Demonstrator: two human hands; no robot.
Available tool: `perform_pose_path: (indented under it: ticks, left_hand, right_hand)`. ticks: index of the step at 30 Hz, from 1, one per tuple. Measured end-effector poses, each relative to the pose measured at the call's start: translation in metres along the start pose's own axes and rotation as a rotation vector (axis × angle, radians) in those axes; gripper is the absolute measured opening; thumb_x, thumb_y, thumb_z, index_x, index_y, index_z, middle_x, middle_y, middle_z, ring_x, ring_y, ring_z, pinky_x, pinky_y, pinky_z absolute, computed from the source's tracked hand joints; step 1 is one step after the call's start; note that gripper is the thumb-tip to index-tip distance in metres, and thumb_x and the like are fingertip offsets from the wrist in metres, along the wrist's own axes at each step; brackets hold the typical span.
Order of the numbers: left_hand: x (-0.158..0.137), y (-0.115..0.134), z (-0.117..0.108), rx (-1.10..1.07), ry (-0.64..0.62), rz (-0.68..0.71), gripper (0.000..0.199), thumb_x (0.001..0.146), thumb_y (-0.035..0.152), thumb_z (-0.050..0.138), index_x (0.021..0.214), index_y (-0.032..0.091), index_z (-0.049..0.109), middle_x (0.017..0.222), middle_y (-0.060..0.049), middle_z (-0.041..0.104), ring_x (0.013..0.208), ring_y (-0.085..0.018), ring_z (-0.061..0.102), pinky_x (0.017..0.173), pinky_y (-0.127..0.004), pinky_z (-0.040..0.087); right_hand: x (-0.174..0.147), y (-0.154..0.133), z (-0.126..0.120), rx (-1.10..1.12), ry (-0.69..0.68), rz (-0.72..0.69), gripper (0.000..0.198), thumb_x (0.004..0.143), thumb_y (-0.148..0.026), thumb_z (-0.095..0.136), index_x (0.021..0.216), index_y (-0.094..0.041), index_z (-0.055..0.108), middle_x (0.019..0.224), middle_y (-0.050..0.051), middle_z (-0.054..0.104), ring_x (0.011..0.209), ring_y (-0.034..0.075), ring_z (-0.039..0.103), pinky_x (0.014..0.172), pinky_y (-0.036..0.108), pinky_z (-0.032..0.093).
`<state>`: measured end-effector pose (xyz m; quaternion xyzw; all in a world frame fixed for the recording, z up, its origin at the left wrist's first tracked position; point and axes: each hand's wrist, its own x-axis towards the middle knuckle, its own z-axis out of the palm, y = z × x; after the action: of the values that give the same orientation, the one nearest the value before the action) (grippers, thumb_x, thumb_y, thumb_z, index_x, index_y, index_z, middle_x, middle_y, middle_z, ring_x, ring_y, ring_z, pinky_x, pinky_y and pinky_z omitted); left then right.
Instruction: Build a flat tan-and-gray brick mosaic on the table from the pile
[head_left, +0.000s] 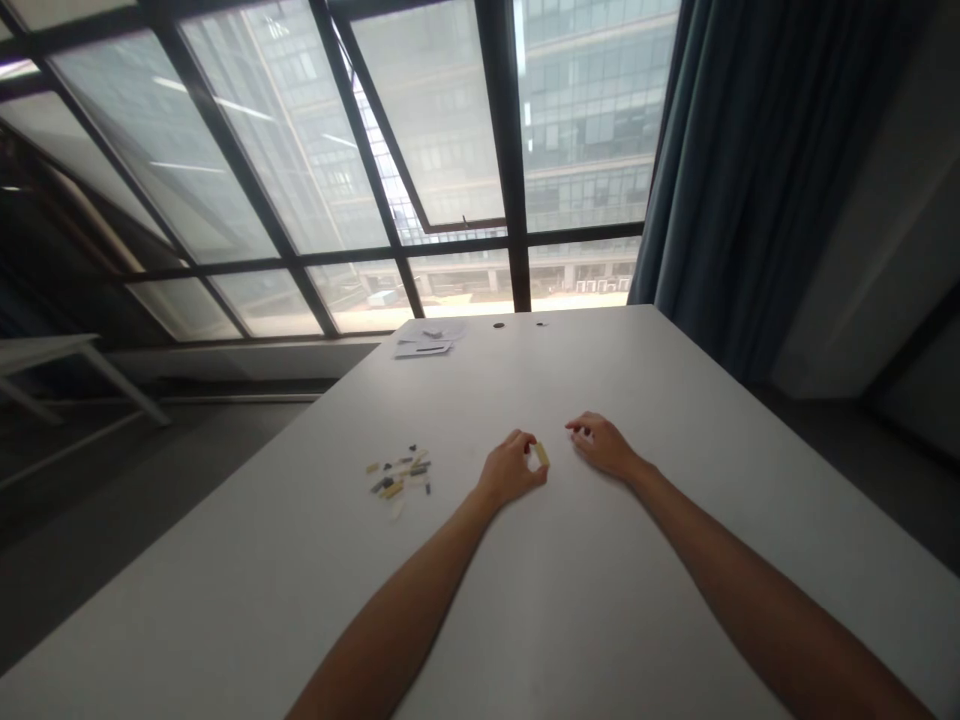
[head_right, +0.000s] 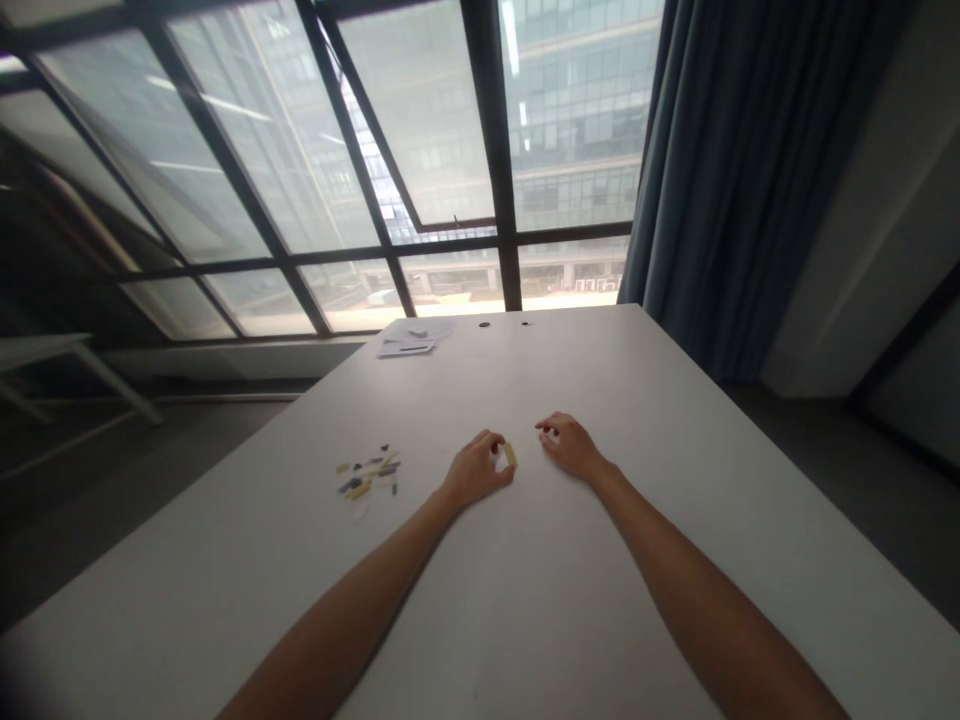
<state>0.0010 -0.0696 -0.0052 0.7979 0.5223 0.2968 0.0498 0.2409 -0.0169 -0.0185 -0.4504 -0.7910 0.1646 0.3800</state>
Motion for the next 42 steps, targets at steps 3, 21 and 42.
perform_pose_path:
  ticks: [3,21,42]
  left_hand:
    - [-0.001,0.001,-0.003,-0.009,-0.011,0.022,0.037,0.072,0.035,0.073,0.104,0.022,0.062,0.095,-0.003,0.064,0.077,-0.015,0.063,0.076,-0.027,0.052]
    - [-0.001,0.013,-0.012,0.044,-0.116,0.065,0.041,0.072,0.034,0.074,0.112,0.026,0.065,0.104,-0.002,0.066,0.09,-0.019,0.065,0.082,-0.028,0.052]
    - [-0.001,0.013,-0.015,-0.064,-0.098,0.115,0.041,0.076,0.03,0.072,0.115,0.027,0.063,0.108,-0.002,0.066,0.097,-0.018,0.064,0.088,-0.028,0.05]
  right_hand:
    - [-0.001,-0.018,-0.003,0.017,-0.156,-0.128,0.048,0.076,-0.019,0.068,0.124,-0.021,0.066,0.105,0.007,0.065,0.092,0.02,0.059,0.088,0.035,0.049]
    - [-0.015,-0.036,0.007,0.0,-0.155,-0.262,0.044,0.072,-0.02,0.076,0.113,-0.022,0.063,0.108,0.007,0.063,0.103,0.023,0.06,0.094,0.037,0.049]
    - [-0.019,-0.046,0.005,0.1,-0.077,-0.245,0.037,0.072,-0.017,0.074,0.107,-0.023,0.062,0.103,0.005,0.063,0.097,0.021,0.061,0.087,0.033,0.05]
